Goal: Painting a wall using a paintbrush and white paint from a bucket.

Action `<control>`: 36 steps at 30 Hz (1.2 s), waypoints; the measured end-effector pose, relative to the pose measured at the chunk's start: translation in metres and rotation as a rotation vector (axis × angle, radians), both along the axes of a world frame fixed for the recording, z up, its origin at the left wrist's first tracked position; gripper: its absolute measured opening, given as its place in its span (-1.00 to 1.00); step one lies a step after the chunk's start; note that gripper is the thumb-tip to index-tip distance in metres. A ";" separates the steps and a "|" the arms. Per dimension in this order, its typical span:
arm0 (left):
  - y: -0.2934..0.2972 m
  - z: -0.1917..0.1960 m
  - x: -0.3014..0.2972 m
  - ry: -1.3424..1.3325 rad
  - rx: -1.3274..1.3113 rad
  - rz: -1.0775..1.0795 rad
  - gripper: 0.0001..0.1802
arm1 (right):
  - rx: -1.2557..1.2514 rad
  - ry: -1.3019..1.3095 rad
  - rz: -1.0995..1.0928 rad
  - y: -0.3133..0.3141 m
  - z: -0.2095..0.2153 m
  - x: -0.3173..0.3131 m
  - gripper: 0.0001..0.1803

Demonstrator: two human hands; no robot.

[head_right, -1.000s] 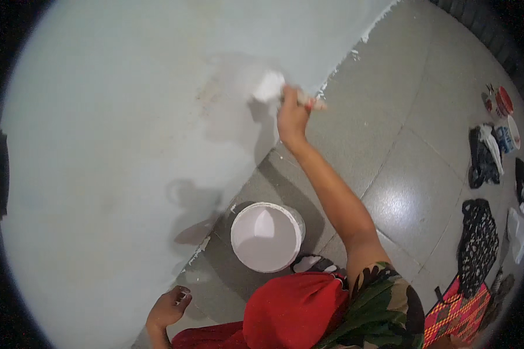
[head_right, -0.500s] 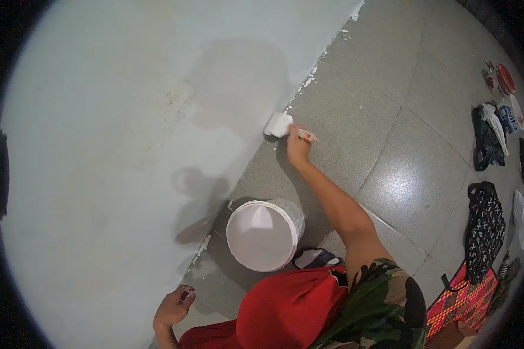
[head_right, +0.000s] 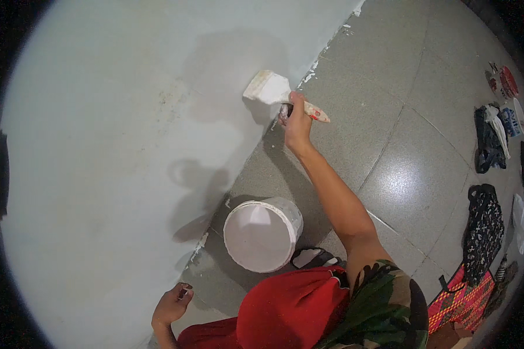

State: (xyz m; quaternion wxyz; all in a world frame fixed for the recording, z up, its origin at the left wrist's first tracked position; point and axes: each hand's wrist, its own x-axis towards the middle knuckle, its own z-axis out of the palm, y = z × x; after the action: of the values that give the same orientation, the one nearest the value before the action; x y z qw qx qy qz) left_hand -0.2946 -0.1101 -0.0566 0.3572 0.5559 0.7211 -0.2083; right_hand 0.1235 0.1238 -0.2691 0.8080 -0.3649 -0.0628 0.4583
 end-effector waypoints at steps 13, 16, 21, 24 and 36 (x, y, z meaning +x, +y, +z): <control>-0.003 0.002 0.001 -0.023 0.016 -0.002 -0.62 | -0.528 -0.521 0.019 -0.026 -0.102 -0.001 -0.69; -0.007 0.005 -0.003 -0.010 0.020 0.003 -0.61 | -0.490 -0.520 0.054 -0.027 -0.098 -0.017 -0.69; -0.005 0.003 0.004 -0.041 0.016 0.003 -0.61 | -0.548 -0.600 -0.053 -0.015 -0.120 -0.009 -0.69; -0.007 0.006 0.000 -0.031 0.020 -0.004 -0.60 | -0.527 -0.465 -0.031 -0.008 -0.113 -0.023 -0.69; -0.005 0.009 0.001 -0.044 -0.007 0.007 -0.60 | -0.502 -0.481 0.010 -0.017 -0.103 -0.024 -0.73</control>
State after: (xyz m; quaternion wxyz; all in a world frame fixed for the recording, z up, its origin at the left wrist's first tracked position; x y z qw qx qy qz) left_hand -0.2936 -0.1152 -0.0478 0.3758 0.5567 0.7141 -0.1973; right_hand 0.0997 0.1072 -0.3718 0.6527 -0.6496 -0.1383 0.3645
